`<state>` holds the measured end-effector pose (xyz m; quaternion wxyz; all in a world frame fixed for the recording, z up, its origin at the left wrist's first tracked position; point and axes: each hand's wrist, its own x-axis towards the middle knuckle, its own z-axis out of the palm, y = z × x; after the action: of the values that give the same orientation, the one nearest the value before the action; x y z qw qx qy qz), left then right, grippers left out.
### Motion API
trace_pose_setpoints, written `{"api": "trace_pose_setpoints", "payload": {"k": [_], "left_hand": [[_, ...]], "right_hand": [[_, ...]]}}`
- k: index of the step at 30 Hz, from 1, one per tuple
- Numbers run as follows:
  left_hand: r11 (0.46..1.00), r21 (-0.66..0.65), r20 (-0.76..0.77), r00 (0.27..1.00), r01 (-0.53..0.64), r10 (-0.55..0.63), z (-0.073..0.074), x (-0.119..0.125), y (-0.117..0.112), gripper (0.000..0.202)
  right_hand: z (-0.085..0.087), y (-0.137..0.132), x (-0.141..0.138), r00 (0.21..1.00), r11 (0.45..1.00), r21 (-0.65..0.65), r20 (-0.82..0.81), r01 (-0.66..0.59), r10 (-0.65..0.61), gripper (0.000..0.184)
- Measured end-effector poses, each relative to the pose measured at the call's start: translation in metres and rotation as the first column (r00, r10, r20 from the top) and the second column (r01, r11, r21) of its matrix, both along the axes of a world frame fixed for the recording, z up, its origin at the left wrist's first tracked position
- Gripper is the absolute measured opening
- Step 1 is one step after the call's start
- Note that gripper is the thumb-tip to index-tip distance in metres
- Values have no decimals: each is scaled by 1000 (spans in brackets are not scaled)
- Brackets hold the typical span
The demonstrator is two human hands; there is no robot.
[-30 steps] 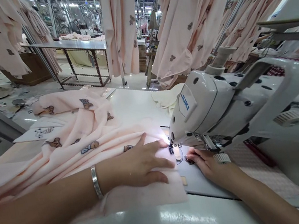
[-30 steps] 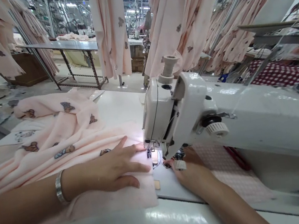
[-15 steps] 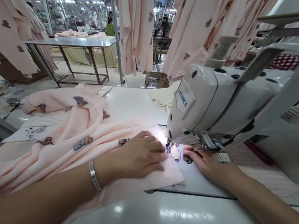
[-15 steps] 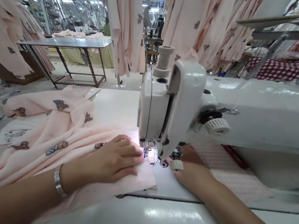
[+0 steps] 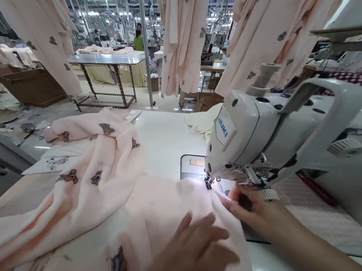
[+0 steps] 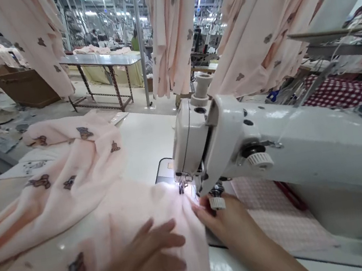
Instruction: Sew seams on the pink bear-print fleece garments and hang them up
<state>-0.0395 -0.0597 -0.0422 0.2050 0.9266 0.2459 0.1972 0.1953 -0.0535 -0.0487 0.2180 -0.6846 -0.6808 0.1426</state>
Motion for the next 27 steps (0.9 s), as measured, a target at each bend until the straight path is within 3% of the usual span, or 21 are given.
{"api": "trace_pose_setpoints", "payload": {"k": [3,5,7,10,13,16,18,22,27], "left_hand": [[996,25,-10,997,82,-82,15,18,35,21],[993,66,-69,993,99,-95,15,20,54,26],[991,90,-90,992,100,-91,10,17,60,31],[991,100,-77,994,89,-81,3,13,54,33],[989,109,-70,994,96,-89,2,12,51,34],[990,119,-78,994,80,-71,2,12,54,33],[989,125,-82,994,81,-71,1,12,58,31],[985,149,-81,994,85,-73,-2,14,70,33],[992,123,-60,998,28,-21,-9,22,87,35]], "right_hand": [[-3,2,14,998,993,95,-8,63,-62,29],[-1,-2,18,998,982,183,19,51,-56,27],[4,-12,13,999,962,274,50,-17,4,24],[7,-29,-4,969,912,347,185,-220,164,29],[0,-39,-13,856,899,218,451,-380,253,45],[-8,-38,-10,747,906,89,602,-413,282,52],[-9,-34,-6,719,908,56,632,-415,290,52],[-5,-25,-2,736,923,14,609,-385,298,55],[-7,-11,5,820,970,-108,519,-219,243,56]]}}
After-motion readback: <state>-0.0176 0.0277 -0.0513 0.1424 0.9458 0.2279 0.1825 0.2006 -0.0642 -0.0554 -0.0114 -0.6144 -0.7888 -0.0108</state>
